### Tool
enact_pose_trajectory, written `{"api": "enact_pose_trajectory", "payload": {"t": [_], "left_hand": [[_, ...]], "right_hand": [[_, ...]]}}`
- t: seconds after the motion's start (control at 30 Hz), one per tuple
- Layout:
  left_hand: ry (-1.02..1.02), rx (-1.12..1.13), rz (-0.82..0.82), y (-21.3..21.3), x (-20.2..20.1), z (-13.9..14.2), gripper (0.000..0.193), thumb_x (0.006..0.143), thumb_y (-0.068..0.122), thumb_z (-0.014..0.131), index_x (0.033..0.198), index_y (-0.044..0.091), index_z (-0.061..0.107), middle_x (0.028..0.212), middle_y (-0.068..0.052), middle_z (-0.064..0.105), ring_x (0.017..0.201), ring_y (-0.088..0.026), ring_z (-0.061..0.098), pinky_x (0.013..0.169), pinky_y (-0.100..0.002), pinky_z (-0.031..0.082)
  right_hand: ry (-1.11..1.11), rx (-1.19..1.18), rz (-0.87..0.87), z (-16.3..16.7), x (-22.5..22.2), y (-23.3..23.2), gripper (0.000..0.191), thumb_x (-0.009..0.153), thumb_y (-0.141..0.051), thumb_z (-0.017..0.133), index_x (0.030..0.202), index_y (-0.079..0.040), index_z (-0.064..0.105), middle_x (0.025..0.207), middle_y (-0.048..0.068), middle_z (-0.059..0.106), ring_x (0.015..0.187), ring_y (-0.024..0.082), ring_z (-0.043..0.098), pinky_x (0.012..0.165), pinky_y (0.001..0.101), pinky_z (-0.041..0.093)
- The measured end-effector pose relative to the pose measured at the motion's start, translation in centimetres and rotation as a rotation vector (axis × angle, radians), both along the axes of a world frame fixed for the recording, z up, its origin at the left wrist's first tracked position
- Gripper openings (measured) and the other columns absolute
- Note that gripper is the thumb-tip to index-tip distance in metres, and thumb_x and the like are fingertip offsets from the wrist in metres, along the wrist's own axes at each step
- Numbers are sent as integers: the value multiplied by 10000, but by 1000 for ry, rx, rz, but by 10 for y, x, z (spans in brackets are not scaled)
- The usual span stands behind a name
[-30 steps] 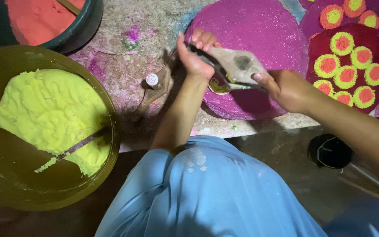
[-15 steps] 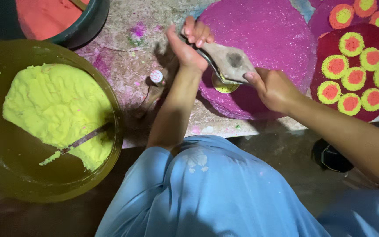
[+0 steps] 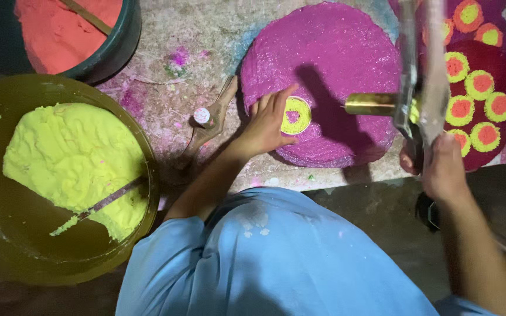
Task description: The person fills a handheld wooden mold with colored powder from a bowl, presses it with a plunger, and ejects formed powder rings onto round pink boards. They alternate between yellow and pink powder bowls and place the finished rings in rows alongside previously formed rings.
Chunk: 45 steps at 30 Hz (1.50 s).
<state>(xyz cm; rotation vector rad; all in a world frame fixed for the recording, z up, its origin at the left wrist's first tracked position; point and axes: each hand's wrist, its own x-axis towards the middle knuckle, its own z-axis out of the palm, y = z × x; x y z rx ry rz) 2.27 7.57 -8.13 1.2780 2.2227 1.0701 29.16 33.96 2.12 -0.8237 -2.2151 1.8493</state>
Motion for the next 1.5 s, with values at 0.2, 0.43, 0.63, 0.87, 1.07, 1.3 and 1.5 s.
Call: {"api": "enact_pose_trajectory", "payload": {"t": [0.2,0.43,0.63,0.87,1.07,1.3,1.5], "left_hand": [[20,-87,3,14,-9,-4,1274,638,368,980,1586,177,151,1530,-180,396,1388,-367,354,1146,-592,254],[152,-171,67,41,-59,65,1367,565,470,964,1601,164,126,1482,-148,446,1431,-368,351,1208,-579,257],[195,208,-529,3,6,180,616,799,329,830,1330,156,569,1263,-124,671,1161,-265,647,990,-404,519],[-55,36,-840,-86,24,284,214,838,256,640,968,88,618,780,-146,671,742,-362,681,600,-454,492],[-7,-164,-565,-159,31,303,128,877,233,623,941,122,609,675,-141,649,691,-381,688,568,-474,496],[-152,-271,-133,-251,-1,259,191,993,265,612,1101,193,752,762,-104,688,671,-242,676,630,-368,546],[-706,171,-54,-363,-83,205,369,944,164,667,1294,48,687,1108,-125,730,950,-202,693,866,-362,592]], "right_hand": [[225,-301,-76,-36,38,-10,893,969,-860,330,1117,0,519,696,81,483,650,188,453,616,347,365],[168,-60,1,-44,19,-19,631,1050,-642,460,898,-34,536,668,41,523,563,145,494,510,329,399],[253,810,380,67,-39,-76,444,808,-410,788,980,-22,656,663,86,578,539,238,586,527,398,461],[825,1186,1164,199,-121,-114,475,855,-503,676,866,-40,570,717,98,554,629,297,603,536,429,449],[371,366,1557,199,-145,-158,423,1069,-450,584,911,-60,543,783,118,589,765,380,623,629,476,433],[374,86,1639,180,-186,-184,467,1097,-438,568,854,-48,487,763,126,506,733,380,590,658,491,430],[1003,1223,1256,192,-263,-203,284,803,-352,714,919,-100,652,736,48,574,638,227,607,550,367,452]]}}
